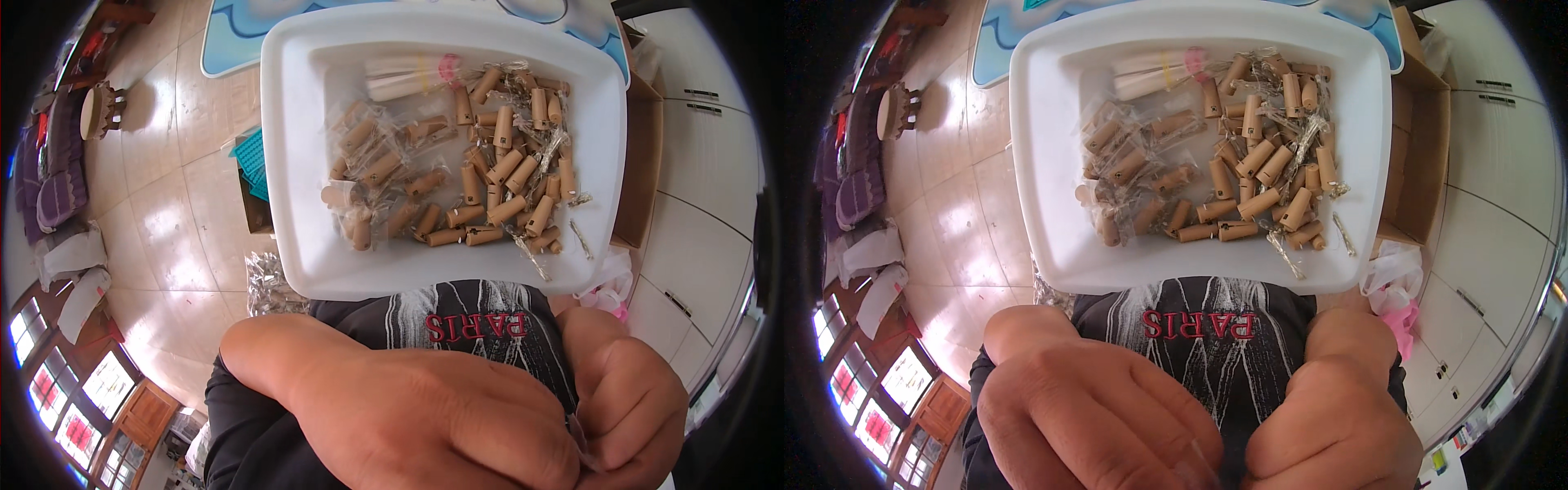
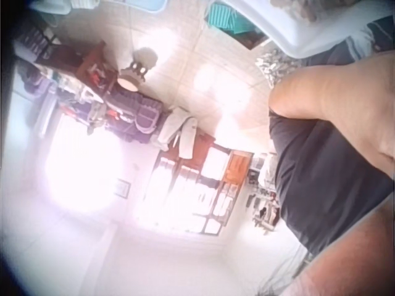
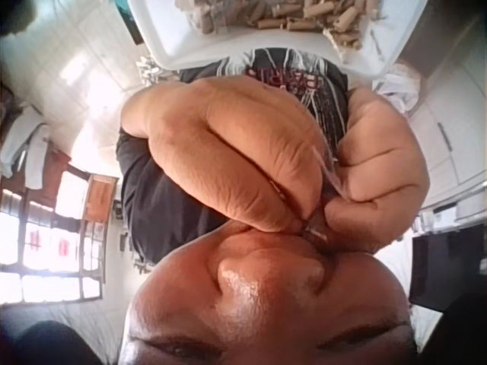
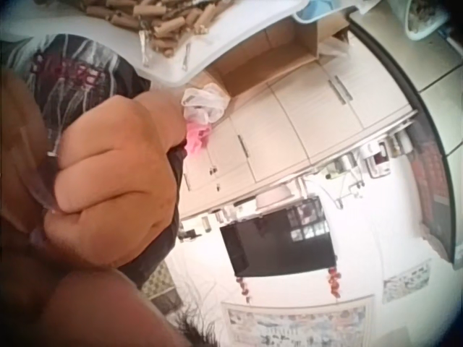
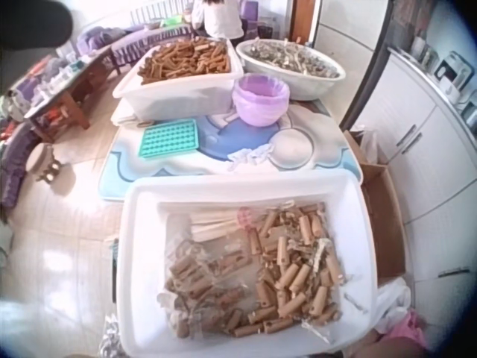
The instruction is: The person repeatedly picks up small cylindrical wooden corks from a white tray and places them into small clear plastic bags. They seal each bag and return it to the tray, continuing this process for the duration of the clip.
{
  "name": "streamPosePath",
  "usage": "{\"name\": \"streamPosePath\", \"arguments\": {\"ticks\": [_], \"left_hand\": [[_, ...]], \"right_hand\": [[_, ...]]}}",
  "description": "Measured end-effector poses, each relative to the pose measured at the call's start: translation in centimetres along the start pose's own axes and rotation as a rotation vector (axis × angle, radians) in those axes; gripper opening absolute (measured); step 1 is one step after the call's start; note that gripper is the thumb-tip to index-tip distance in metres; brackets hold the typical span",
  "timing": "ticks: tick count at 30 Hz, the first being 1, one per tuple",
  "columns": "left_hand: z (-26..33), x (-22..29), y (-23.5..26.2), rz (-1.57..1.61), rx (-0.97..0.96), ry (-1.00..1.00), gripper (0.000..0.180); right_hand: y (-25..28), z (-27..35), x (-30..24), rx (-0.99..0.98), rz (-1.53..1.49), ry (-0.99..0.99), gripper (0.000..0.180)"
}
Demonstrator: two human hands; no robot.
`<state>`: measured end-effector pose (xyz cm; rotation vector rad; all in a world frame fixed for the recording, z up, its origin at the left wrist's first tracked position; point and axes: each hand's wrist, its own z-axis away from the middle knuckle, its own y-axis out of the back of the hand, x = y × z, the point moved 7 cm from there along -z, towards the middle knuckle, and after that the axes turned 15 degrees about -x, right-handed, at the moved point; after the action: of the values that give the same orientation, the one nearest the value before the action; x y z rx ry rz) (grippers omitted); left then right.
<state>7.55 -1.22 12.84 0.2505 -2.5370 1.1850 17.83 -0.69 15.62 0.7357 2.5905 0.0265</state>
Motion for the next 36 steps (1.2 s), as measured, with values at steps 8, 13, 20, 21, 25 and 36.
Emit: {"name": "streamPosePath", "arguments": {"ticks": [8, 13, 20, 21, 25, 36], "left_hand": [[-0.4, 0.9, 3.0, -0.205, -0.099, 0.236, 0.019], [2.4, -0.5, 11.1, -0.381, 0.328, 0.741, 0.041], [4.2, -2.3, 14.2, -0.307, 0.379, 0.743, 0.036], [4.3, -2.4, 14.5, -0.335, 0.393, 0.761, 0.036], [4.9, -2.8, 15.3, -0.341, 0.462, 0.771, 0.038], [5.0, -2.3, 15.3, -0.732, 0.401, 0.779, 0.05]], "right_hand": [[-0.4, 1.5, -1.1, -0.009, 0.055, -0.072, 0.012], [4.1, 7.6, 4.6, 0.466, 0.612, -0.974, 0.016], [4.0, 9.9, 7.2, 0.438, 0.492, -1.051, 0.012], [4.0, 10.1, 7.6, 0.354, 0.547, -1.064, 0.012], [4.1, 11.7, 8.2, 0.39, 0.616, -1.163, 0.008], [5.2, 15.5, 8.3, 0.9, 0.3, -1.182, 0.02]]}}
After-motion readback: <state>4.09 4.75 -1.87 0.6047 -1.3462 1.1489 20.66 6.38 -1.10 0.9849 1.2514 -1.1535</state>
